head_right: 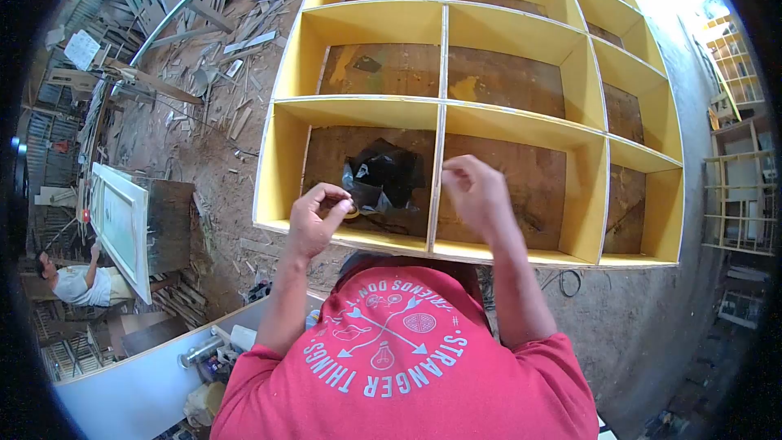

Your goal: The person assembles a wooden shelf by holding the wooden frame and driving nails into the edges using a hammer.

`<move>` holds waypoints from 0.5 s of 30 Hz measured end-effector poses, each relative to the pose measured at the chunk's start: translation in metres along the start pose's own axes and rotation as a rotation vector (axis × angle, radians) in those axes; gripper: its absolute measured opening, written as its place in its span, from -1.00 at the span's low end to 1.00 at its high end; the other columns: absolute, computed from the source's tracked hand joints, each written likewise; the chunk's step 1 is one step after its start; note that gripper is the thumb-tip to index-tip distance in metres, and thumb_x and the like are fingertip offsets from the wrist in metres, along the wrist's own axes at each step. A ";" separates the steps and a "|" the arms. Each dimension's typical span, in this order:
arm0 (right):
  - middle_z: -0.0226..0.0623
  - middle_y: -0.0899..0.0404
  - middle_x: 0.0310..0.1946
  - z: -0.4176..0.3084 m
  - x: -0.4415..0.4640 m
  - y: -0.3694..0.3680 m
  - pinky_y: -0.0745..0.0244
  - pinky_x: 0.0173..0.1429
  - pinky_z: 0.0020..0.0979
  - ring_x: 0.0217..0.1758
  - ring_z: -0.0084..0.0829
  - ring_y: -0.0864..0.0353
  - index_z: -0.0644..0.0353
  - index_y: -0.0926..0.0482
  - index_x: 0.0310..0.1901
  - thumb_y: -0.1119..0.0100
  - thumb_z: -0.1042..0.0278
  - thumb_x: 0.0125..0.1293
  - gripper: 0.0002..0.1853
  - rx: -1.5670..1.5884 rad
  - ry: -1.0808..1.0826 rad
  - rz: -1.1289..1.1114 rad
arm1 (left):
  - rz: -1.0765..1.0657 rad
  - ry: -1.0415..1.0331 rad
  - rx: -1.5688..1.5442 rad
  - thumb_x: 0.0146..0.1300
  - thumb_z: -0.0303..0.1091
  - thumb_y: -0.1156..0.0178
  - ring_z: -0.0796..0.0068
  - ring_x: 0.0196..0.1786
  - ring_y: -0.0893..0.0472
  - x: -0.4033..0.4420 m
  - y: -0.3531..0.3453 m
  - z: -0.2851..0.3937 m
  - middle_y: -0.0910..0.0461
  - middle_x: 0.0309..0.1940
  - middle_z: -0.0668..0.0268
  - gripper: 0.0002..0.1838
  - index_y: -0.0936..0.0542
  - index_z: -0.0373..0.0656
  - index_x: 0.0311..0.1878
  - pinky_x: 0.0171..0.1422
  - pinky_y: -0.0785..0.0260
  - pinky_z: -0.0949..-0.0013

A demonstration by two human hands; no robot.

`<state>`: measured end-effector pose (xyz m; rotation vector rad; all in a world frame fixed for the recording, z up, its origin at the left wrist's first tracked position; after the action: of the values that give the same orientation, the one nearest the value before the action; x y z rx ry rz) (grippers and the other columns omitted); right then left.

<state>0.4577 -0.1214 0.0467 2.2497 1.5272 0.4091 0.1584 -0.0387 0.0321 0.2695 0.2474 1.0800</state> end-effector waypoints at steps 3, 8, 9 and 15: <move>0.09 -0.78 0.08 0.103 0.008 0.030 -0.63 0.34 0.01 0.23 0.12 -0.73 0.25 -0.73 0.15 -0.45 0.15 0.39 -0.58 -0.580 -0.249 -0.310 | -0.018 0.032 0.029 0.45 -0.46 -0.36 0.52 -0.09 -0.76 0.008 0.002 0.006 -0.80 -0.17 0.25 -0.88 -0.72 -0.28 -0.04 0.08 -0.61 0.38; 0.11 -0.73 0.22 0.226 -0.004 0.003 -0.65 0.35 -0.05 0.33 0.09 -0.69 0.26 -0.68 0.26 -0.55 0.16 0.22 -0.40 -1.001 -0.420 -0.863 | -0.037 -0.042 0.104 0.47 -0.51 -0.30 0.46 -0.06 -0.78 0.022 0.012 0.021 -0.77 -0.18 0.20 -0.80 -0.60 -0.25 0.09 0.10 -0.64 0.33; 0.13 -0.72 0.22 0.241 -0.007 -0.001 -0.65 0.34 -0.07 0.33 0.08 -0.70 0.28 -0.65 0.29 -0.58 0.16 0.17 -0.33 -1.061 -0.458 -0.910 | -0.029 -0.042 0.094 0.47 -0.51 -0.29 0.44 -0.05 -0.79 0.027 0.019 0.021 -0.76 -0.18 0.20 -0.78 -0.56 -0.24 0.12 0.10 -0.64 0.31; 0.12 -0.74 0.18 0.333 0.008 0.005 -0.69 0.23 -0.03 0.17 0.17 -0.75 0.27 -0.67 0.18 -0.53 0.19 0.18 -0.44 -1.044 -0.366 -0.671 | -0.278 -0.070 0.189 0.42 -0.59 -0.18 0.44 -0.20 -0.72 0.054 0.062 -0.010 -0.74 -0.23 0.22 -0.86 -0.67 -0.27 -0.04 -0.03 -0.57 0.38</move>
<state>0.6130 -0.1666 -0.2446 0.8974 1.3033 0.4119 0.1282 0.0375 0.0399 0.4285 0.3147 0.7718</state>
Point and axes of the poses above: each hand's wrist, its own x-axis towards the middle knuckle, its own y-axis out of the back of the hand, z = x × y, the point moved 10 cm from there along x, towards the middle knuckle
